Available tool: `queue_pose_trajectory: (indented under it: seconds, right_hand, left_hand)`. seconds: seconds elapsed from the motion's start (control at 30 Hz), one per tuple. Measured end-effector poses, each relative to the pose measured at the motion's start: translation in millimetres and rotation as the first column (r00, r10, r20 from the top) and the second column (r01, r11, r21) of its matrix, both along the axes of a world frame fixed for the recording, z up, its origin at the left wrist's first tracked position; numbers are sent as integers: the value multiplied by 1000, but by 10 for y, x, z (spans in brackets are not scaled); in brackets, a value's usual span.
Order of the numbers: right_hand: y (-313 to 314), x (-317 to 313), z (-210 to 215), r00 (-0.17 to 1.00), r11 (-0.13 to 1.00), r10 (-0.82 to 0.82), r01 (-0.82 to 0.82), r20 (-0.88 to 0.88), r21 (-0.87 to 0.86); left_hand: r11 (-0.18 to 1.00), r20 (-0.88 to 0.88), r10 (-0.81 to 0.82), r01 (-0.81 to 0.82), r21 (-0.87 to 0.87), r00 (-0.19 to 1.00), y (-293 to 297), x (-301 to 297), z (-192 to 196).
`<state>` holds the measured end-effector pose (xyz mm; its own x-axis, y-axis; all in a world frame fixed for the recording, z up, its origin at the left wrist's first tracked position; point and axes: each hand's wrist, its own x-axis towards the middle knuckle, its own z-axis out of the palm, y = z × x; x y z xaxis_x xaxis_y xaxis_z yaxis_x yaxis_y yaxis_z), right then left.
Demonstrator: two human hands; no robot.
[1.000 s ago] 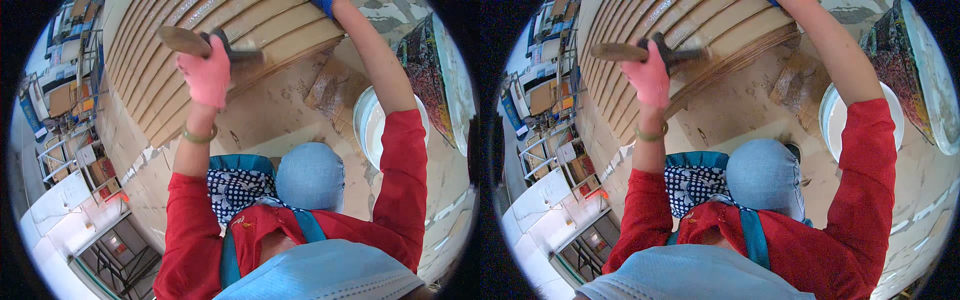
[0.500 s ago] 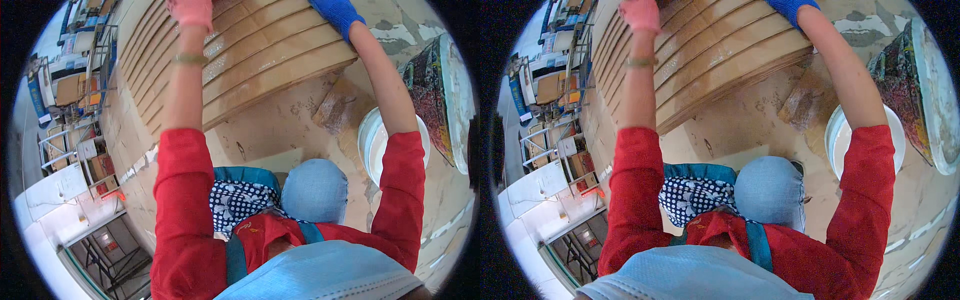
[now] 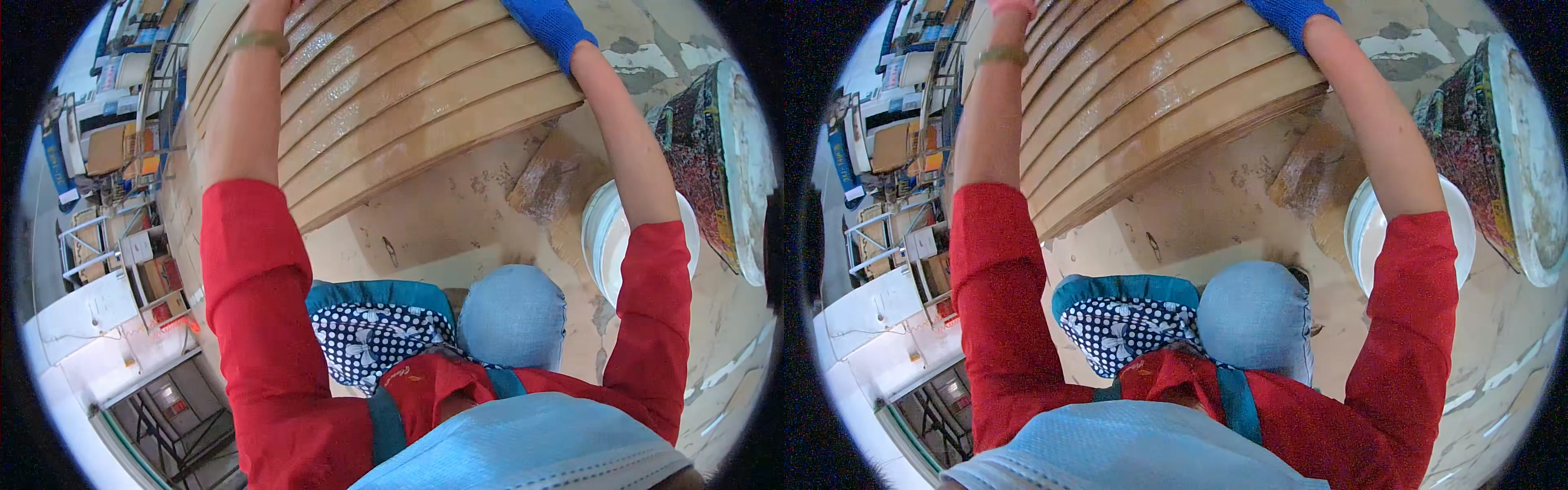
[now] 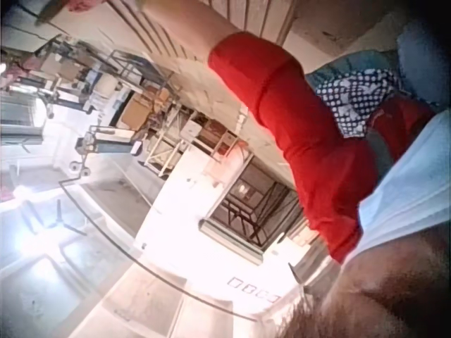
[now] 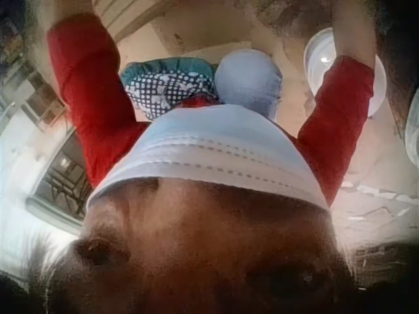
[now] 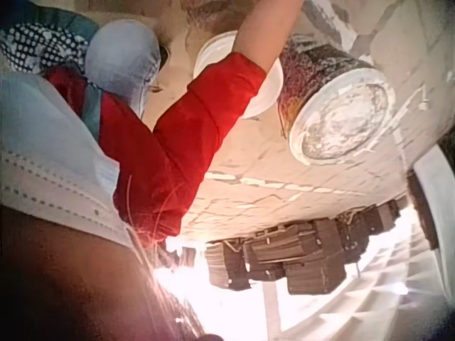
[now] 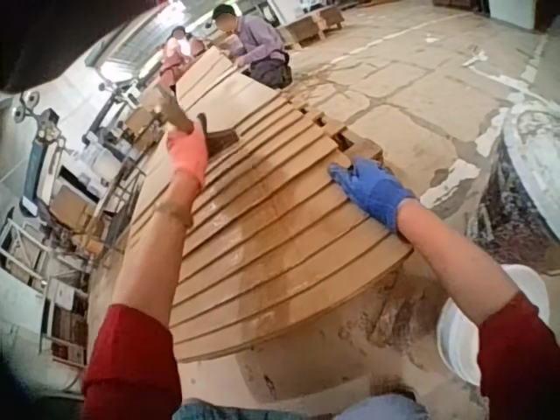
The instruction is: Applying a white liquid coating to sheets of corrugated cardboard using a wide brush.
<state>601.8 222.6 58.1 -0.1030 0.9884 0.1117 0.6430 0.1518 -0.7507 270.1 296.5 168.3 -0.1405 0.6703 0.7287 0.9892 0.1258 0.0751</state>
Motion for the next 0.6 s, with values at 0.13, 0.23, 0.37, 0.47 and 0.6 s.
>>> queue_pose_trajectory:
  seconds: [0.13,0.23,0.37,0.47,0.6]
  right_hand:
    - [47,59,-68,999,998,-7,10,37,-58]
    - [36,176,-100,1000,997,-16,17,20,-73]
    - [48,110,-55,999,998,29,-27,33,-59]
    - [49,100,-95,999,999,25,-24,25,-31]
    - [109,92,-177,997,999,20,-22,68,26]
  left_hand:
    - [991,142,29,-47,126,989,218,153,-521]
    - [982,520,-172,190,19,837,-679,694,-622]
    - [976,160,-211,216,-18,964,-2027,1071,-834]
    - [941,470,-245,324,-93,848,-2493,1243,-780]
    - [926,372,-376,330,183,849,-1974,970,-353]
